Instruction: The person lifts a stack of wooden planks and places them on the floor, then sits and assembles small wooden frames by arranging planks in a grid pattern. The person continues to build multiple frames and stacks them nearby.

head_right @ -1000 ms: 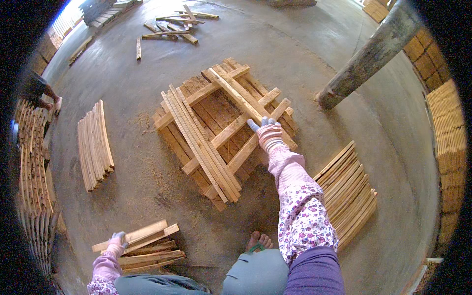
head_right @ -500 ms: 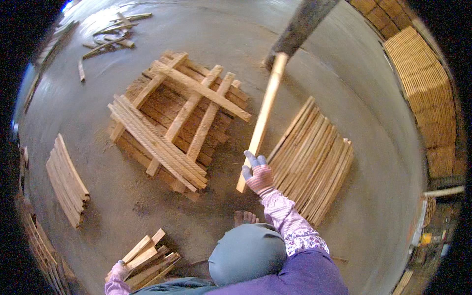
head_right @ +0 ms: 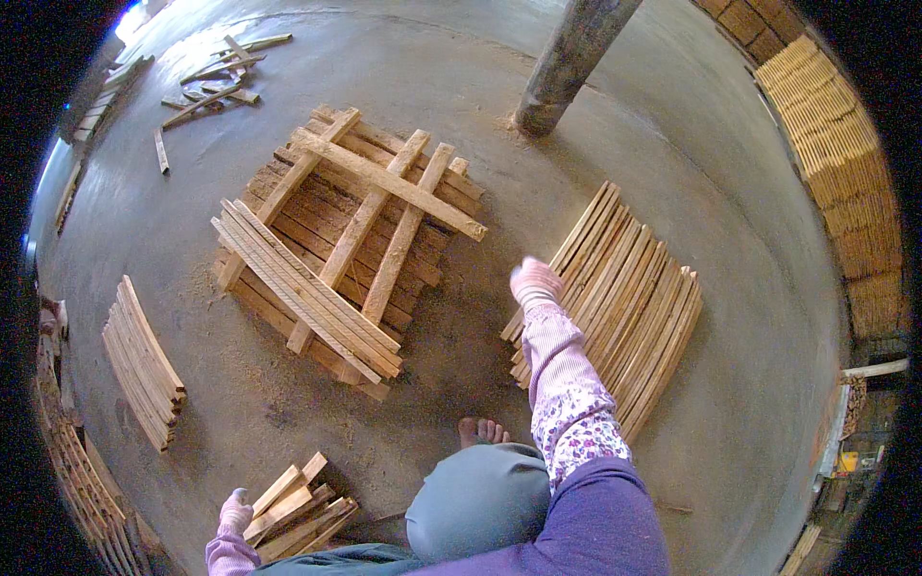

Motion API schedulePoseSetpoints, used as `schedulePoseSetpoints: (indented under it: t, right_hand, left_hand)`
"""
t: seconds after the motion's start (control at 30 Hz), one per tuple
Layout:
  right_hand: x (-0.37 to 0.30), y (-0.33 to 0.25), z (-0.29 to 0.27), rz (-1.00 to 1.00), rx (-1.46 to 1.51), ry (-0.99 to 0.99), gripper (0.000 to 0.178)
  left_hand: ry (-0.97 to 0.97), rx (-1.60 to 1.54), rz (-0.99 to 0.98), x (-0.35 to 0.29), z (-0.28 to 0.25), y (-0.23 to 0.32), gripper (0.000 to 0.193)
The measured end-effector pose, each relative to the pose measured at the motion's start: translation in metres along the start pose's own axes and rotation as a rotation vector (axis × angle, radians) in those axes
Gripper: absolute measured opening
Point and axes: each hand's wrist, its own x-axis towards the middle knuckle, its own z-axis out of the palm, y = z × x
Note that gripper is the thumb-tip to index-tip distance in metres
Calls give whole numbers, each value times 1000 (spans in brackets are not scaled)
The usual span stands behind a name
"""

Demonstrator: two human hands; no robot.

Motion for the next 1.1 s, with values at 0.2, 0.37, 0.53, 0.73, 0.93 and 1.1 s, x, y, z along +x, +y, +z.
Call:
schedulePoseSetpoints:
  t: [0.2,0.37,0.53,0.73,0.93,1.1]
  right_hand:
    - [-21,-88,-17,-519,-39,480,68]
    - [30,-65,-11,-678,501,114,42]
    - [6,-73,-6,-286,1400,-666,36]
    - [-29,-86,-20,-464,1408,-642,31]
    - [-128,-115,-34,-716,1006,-865,40]
    - [-212,-150,22,-1062,585,-1358,46]
  left_hand:
    - [6,66,15,3,-6,23,53]
    - [80,-44,136,13,-11,52,49]
    - [-61,23,104,-12,2,53,52]
    - [80,82,193,-5,-15,66,58]
    - [1076,96,770,-66,-83,176,74]
    - [825,122,1019,-78,-90,205,63]
